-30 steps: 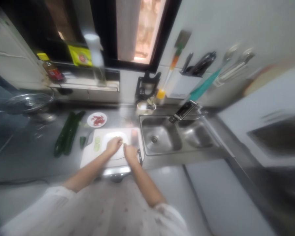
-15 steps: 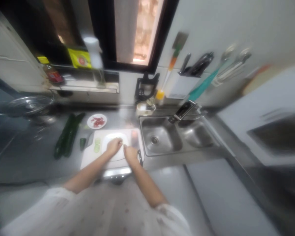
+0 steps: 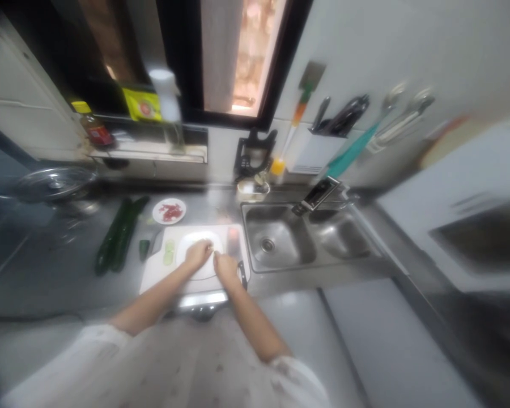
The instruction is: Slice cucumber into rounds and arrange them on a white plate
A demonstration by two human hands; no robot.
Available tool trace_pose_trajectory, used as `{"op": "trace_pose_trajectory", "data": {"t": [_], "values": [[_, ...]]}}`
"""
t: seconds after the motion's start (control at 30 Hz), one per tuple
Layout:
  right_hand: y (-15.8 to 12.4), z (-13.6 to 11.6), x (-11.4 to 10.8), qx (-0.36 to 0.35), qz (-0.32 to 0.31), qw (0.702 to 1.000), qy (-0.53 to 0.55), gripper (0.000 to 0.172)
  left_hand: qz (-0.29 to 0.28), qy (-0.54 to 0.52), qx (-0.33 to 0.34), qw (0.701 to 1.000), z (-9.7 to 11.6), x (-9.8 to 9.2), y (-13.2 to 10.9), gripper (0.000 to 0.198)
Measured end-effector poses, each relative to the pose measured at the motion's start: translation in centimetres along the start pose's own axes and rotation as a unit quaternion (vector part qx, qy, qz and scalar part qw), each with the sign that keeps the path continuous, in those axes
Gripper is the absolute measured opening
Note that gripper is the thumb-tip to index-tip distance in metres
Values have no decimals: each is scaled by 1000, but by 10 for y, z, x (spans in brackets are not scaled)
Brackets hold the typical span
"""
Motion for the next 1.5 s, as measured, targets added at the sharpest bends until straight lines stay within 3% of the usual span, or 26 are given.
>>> {"op": "trace_pose_trajectory", "data": {"t": [0.13, 0.3, 0.5, 0.7, 0.97, 1.07, 1.27, 1.5], "values": [[-4, -1, -4, 5, 17, 1000, 21, 33, 16, -30, -12, 999, 3, -6, -7, 23], [-14, -3, -8, 0, 30, 998, 59, 35, 34, -90, -14, 995, 0, -11, -33, 21], [-27, -5, -11, -18, 38, 997, 69, 34, 37, -131, -23, 990, -15, -19, -69, 21], [-31, -9, -13, -30, 44, 996, 67, 34, 58, -153, -64, 984, -36, -30, -90, 22], [-31, -12, -12, -37, 48, 996, 59, 33, 135, -58, -225, 963, -106, -53, -89, 25], [-32, -13, -11, -35, 49, 996, 60, 33, 134, -25, -260, 956, -124, -54, -84, 32], [-35, -14, -10, -37, 58, 996, 64, 33, 126, 35, -253, 959, -126, -49, -78, 37], [-39, -13, -12, -30, 58, 996, 66, 33, 134, 32, -255, 957, -122, -45, -75, 27]]}}
Point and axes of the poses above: each hand's wrist, its own y-axis towards the middle knuckle, its own x-axis out of the palm, z = x × y, the point moved 3 cm from there along y, towards the middle knuckle, and after that the axes turned 14 degrees about z, right-handed, at the moved point
